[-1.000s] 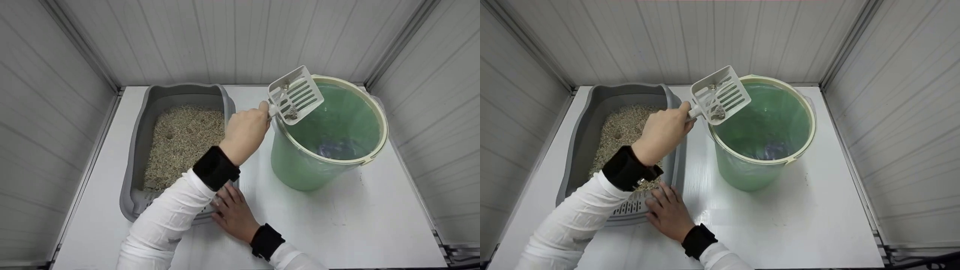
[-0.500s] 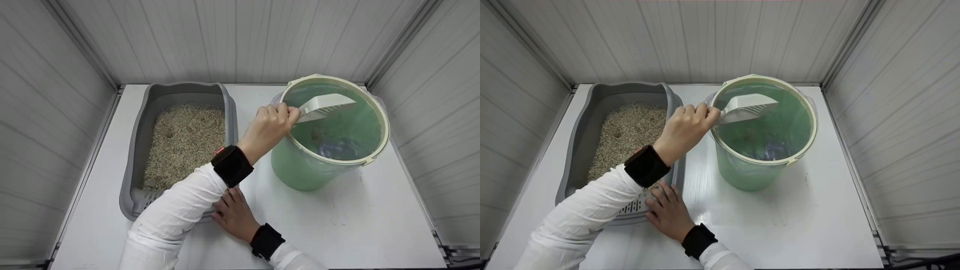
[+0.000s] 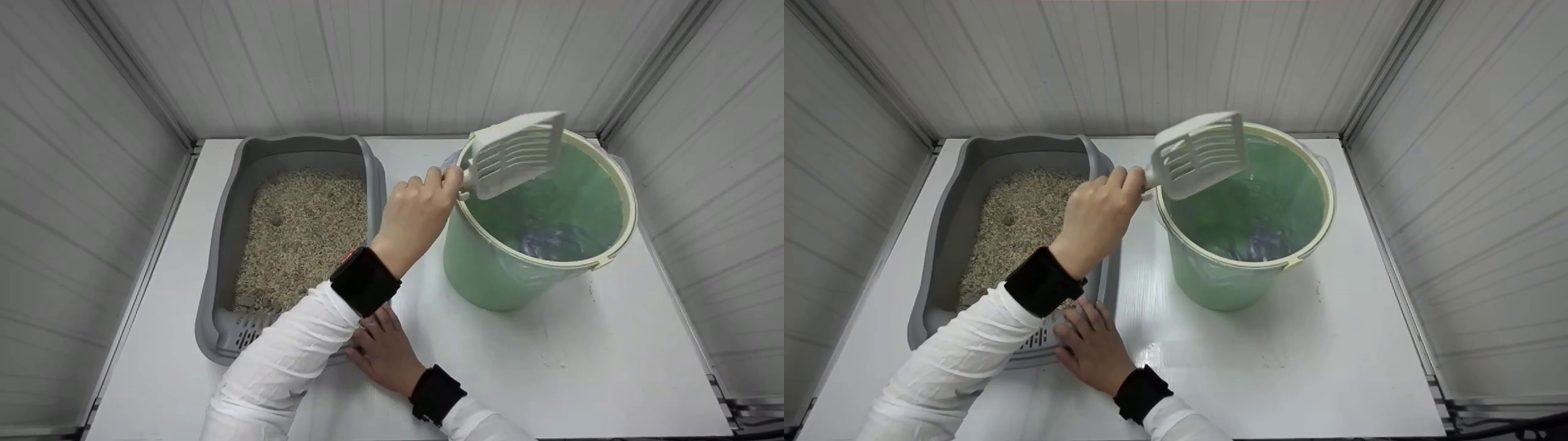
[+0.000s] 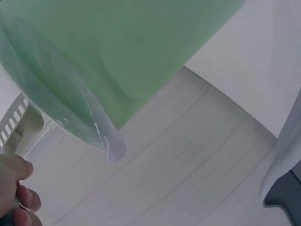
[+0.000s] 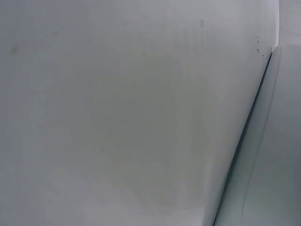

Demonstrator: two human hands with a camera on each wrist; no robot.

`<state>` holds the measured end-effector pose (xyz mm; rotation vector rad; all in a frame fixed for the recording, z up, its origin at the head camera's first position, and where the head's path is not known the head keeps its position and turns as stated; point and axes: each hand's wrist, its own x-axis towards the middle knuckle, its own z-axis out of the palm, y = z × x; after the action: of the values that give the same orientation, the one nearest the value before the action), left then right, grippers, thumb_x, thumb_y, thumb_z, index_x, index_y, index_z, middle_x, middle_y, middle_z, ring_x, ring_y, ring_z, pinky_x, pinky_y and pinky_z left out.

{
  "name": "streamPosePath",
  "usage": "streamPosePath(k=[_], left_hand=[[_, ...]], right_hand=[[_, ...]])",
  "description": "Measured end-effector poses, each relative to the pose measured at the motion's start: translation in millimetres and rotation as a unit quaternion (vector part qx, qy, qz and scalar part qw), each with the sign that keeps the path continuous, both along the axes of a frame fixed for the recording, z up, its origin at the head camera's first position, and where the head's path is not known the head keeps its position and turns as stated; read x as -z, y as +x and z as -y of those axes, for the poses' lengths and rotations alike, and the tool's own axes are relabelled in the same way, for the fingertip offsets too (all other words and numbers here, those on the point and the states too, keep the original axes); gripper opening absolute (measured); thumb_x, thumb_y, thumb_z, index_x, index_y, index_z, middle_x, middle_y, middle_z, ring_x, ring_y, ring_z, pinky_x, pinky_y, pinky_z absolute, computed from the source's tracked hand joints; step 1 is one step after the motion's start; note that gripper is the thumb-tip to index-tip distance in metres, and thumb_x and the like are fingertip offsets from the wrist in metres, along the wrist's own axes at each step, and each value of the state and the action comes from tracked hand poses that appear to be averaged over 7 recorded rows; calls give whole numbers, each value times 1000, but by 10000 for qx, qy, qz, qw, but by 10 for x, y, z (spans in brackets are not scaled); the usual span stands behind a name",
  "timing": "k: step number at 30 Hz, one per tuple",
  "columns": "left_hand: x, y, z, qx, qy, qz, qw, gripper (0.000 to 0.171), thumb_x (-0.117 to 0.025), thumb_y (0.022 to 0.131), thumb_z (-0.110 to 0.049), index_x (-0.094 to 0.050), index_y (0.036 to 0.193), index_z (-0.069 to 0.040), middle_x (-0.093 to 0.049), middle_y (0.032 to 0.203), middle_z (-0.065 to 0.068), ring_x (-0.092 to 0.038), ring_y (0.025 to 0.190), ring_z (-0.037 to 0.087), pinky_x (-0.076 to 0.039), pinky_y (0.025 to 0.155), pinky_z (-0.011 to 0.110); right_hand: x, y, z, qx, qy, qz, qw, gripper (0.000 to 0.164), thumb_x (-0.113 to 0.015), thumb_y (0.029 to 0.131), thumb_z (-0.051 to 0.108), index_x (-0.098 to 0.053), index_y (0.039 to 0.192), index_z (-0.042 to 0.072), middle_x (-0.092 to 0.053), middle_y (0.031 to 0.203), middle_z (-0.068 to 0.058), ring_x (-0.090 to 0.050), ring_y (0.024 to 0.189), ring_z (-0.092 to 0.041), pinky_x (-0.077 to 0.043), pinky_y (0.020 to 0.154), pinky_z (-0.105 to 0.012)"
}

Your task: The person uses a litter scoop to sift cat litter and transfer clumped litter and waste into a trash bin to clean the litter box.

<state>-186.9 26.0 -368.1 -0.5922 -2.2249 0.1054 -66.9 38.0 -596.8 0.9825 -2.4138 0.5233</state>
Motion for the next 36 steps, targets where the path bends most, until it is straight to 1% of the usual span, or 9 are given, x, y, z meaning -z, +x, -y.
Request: streamPosePath(k=[4, 7, 10, 13, 18, 23, 30, 33, 36], left_hand=[[0, 90, 96, -91, 762, 696, 9946, 17, -38, 95, -22, -46, 87, -9, -50, 59, -1, -47, 40, 11, -38, 35, 26], [14, 173, 222, -137, 1387, 1443, 9797, 15, -45, 91, -22, -44, 90, -7, -54, 59, 1, -53, 42, 16, -42, 36, 29], [61, 249, 418, -249, 1915, 2310, 9536, 21, -48, 91, -26, -43, 92, -5, -57, 59, 5, -56, 44, 21, -43, 37, 32], [161, 305, 675, -438, 2316, 3098, 9211, 24, -48, 91, -26, -43, 97, -3, -56, 59, 7, -54, 44, 21, -42, 36, 30], [414, 356, 1155, -953, 2712, 3958, 8722, 28, -47, 91, -25, -43, 101, 1, -52, 60, 7, -50, 43, 18, -39, 34, 24], [674, 380, 1590, -1374, 2725, 4606, 8335, 32, -48, 91, -22, -45, 103, 7, -55, 67, 13, -51, 49, 22, -42, 39, 29], [902, 413, 2042, -1769, 2175, 5303, 8001, 31, -46, 91, -19, -49, 90, 11, -55, 71, 22, -53, 55, 28, -44, 45, 38], [941, 429, 2179, -1792, 1963, 5727, 7754, 29, -44, 91, -17, -52, 77, 8, -51, 64, 17, -49, 50, 24, -42, 43, 35], [968, 441, 2285, -1802, 1884, 6121, 7466, 34, -42, 92, -18, -52, 66, 2, -45, 59, 10, -44, 45, 18, -38, 41, 29]], right_hand=[[-16, 11, -2, 68, 89, 34, 9999, 28, -40, 92, 43, -50, 89, 17, -48, 107, -4, -39, 110, -27, -25, 100, -48], [-26, 14, 3, 117, 249, 131, 9995, 28, -38, 92, 43, -50, 100, 19, -47, 114, -4, -37, 114, -27, -25, 100, -47], [-27, 14, 9, 86, 303, 183, 9993, 31, -37, 93, 43, -48, 112, 20, -43, 124, -6, -30, 124, -30, -24, 101, -47], [-23, 10, 10, -4, 129, 180, 9998, 34, -38, 92, 41, -48, 117, 20, -41, 131, -7, -23, 131, -32, -23, 102, -47], [-23, 4, 9, -64, 9, 141, 9999, 31, -38, 93, 41, -47, 114, 19, -41, 129, -5, -22, 131, -31, -22, 103, -48], [-24, 0, 2, -31, 122, 180, 9998, 31, -36, 93, 43, -44, 115, 22, -38, 130, -3, -21, 132, -31, -22, 103, -48], [-16, 1, 3, -35, 207, 210, 9996, 31, -35, 93, 42, -45, 115, 22, -38, 130, -3, -21, 132, -30, -21, 104, -47], [-18, -2, 5, -39, 205, 205, 9996, 31, -35, 93, 42, -45, 115, 22, -39, 130, -3, -21, 132, -30, -20, 104, -47], [-23, -4, 4, -3, 210, 232, 9995, 31, -35, 93, 43, -45, 115, 23, -38, 130, -2, -20, 133, -29, -18, 105, -46]])
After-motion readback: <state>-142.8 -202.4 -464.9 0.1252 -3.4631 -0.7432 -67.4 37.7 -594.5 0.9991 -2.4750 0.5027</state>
